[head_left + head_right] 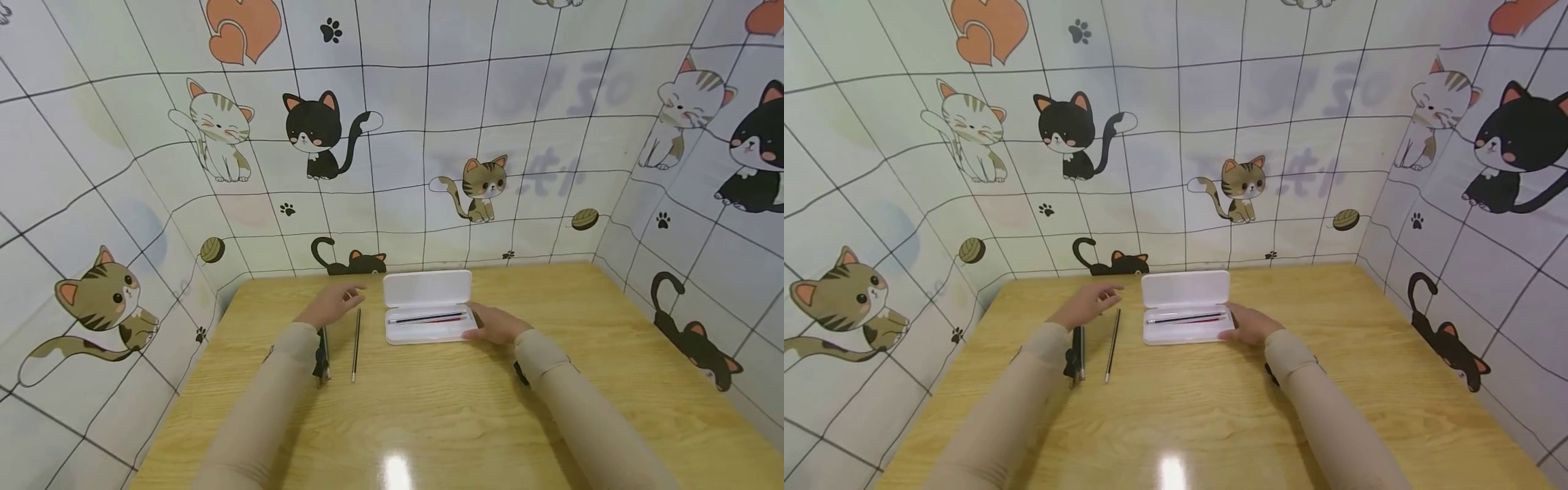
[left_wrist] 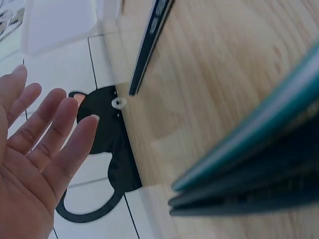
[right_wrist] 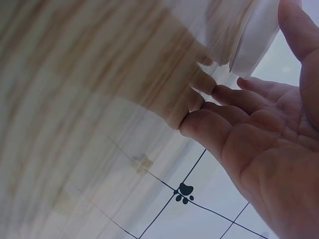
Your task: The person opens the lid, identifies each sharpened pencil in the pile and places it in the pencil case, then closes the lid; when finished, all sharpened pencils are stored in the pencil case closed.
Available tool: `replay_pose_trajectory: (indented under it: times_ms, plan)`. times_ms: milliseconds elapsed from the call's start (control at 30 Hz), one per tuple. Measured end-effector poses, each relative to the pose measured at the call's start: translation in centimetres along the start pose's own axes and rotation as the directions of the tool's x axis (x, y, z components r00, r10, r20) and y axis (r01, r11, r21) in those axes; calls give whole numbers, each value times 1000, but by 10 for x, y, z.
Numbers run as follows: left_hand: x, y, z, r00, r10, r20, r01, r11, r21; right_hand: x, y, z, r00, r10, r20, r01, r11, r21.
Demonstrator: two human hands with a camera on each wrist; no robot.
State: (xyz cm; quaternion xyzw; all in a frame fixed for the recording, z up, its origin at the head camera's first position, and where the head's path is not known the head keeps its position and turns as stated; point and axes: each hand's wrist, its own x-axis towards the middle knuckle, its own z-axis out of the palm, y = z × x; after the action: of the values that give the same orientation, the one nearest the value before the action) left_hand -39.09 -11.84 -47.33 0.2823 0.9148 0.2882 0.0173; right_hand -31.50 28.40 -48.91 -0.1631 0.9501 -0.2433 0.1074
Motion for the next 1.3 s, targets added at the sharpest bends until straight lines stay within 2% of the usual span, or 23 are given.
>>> replay_pose_trajectory:
  times_ms: [267,433,567,767,1100,1300]
  plan:
    - [-10,-13,-16,998,-52,25,55,988,-143,2,-1,-4,1000,-2,8,2,1000,8]
    - [-19,-16,-22,997,-72,-10,70,990,-126,1,-2,-3,1000,1,1,-1,1000,26]
    - [-29,-21,-19,994,-103,-38,98,989,-111,-5,-1,4,999,31,12,-32,999,34]
    - [-43,-27,-10,982,-187,14,186,964,-188,-10,-1,17,999,40,31,-41,999,30]
    - [-31,-26,-11,975,-216,45,221,952,-213,-5,1,8,1000,12,-4,-12,1000,19]
    - [-26,-28,-12,973,-228,23,227,946,-232,0,1,1,1000,-14,-14,15,1000,22]
